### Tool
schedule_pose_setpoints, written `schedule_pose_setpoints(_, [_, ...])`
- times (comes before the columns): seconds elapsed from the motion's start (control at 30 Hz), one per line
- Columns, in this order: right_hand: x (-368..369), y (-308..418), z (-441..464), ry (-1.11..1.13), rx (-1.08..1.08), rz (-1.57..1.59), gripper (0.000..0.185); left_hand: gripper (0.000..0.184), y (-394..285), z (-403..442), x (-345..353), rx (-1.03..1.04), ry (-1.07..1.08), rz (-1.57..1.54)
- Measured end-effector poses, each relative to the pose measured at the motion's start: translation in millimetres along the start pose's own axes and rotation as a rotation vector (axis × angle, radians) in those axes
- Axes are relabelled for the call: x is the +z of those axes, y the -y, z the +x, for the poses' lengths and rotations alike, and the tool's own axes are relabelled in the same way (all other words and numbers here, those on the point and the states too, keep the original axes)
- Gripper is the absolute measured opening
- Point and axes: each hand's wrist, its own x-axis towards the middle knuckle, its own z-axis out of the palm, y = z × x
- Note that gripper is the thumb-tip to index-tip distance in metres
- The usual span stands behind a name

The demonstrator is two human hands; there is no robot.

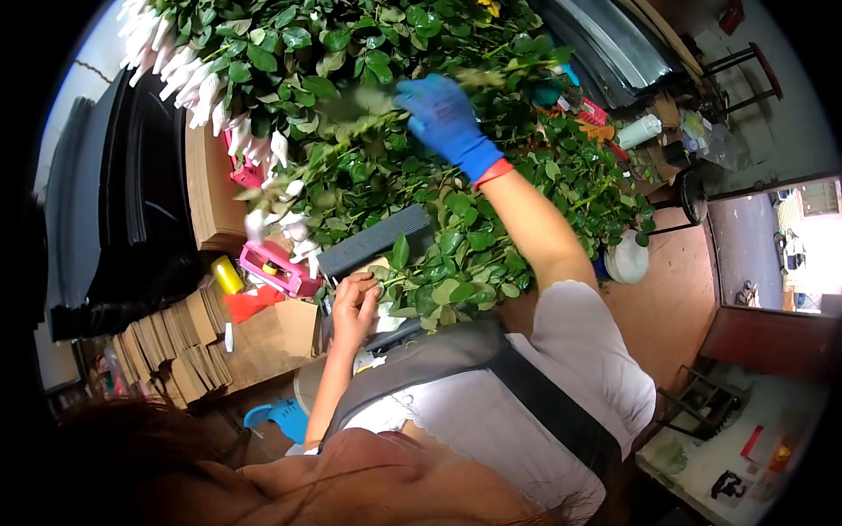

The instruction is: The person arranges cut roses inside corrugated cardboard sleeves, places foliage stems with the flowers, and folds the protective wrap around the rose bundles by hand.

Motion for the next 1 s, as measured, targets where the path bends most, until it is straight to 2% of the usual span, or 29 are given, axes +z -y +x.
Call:
schedule_pose_setpoints(0.03, [-22, 1, 5, -0.081, -0.107, -0.053, 0.044, 0.014, -1, 0, 0, 0.019, 0.01, 0.004])
schedule_pose_setpoints(0.07, [-27, -10, -2, -0.009, -0.137, 0.015, 0.055, 0.014, -1, 2, -4, 0.035, 0.027, 0.013])
schedule_pose_setpoints(0.13, [-56, -9, -18, 0.078, -0.187, 0.247, 0.06, 0.016, -2, 3, -8, 0.004, 0.054, -0.034])
schedule_pose_setpoints(0.23, [-105, 4, -54, 0.297, -0.193, 0.368, 0.054, 0.025, 4, -6, -1, -0.385, 0.013, -0.372])
schedule_pose_setpoints(0.27, [-115, 5, -73, 0.351, -0.205, 0.296, 0.053, 0.043, 45, -19, 5, -0.297, 0.075, -0.273])
schedule_pose_setpoints(0.3, [-121, 5, -92, 0.403, -0.216, 0.223, 0.052, 0.059, 25, -7, 5, -0.147, -0.009, -0.386])
schedule_pose_setpoints(0.37, [-133, 6, -124, 0.561, -0.131, 0.011, 0.049, 0.062, 40, -11, 7, -0.198, 0.021, -0.426])
schedule_pose_setpoints(0.4, [-136, 6, -139, 0.64, -0.083, -0.096, 0.048, 0.061, 24, -7, 4, -0.362, -0.036, -0.442])
schedule_pose_setpoints(0.43, [-133, 4, -156, 0.706, -0.036, -0.166, 0.047, 0.066, 42, -13, 5, -0.289, 0.0, -0.44])
schedule_pose_setpoints(0.5, [-122, 0, -187, 0.832, 0.059, -0.312, 0.045, 0.072, 20, -7, 3, -0.103, -0.088, -0.16])
schedule_pose_setpoints(0.53, [-118, 1, -197, 0.842, 0.102, -0.261, 0.042, 0.074, 10, -6, 3, -0.072, -0.111, -0.109])
schedule_pose_setpoints(0.63, [-103, -3, -224, 0.848, 0.181, -0.231, 0.039, 0.072, 1, -8, 5, -0.093, -0.137, -0.028])
schedule_pose_setpoints(0.67, [-98, -5, -227, 0.885, 0.203, -0.246, 0.037, 0.062, -9, -4, 2, -0.016, -0.135, 0.075])
schedule_pose_setpoints(0.77, [-95, -14, -236, 0.661, 0.054, -0.078, 0.038, 0.05, -14, 2, -3, -0.004, -0.044, 0.099])
schedule_pose_setpoints(0.8, [-95, -20, -227, 0.816, 0.071, -0.009, 0.037, 0.042, -23, 4, -6, -0.072, -0.014, 0.036])
schedule_pose_setpoints(0.9, [-111, -31, -179, 1.221, 0.39, 0.07, 0.036, 0.042, -27, 8, -9, -0.064, 0.029, 0.109])
schedule_pose_setpoints(0.93, [-110, -29, -159, 1.06, 0.385, 0.1, 0.036, 0.044, -25, 9, -10, -0.075, 0.054, 0.084])
schedule_pose_setpoints(1.0, [-79, -31, -126, 0.536, 0.116, 0.114, 0.033, 0.046, -15, 7, -8, -0.121, 0.068, 0.007])
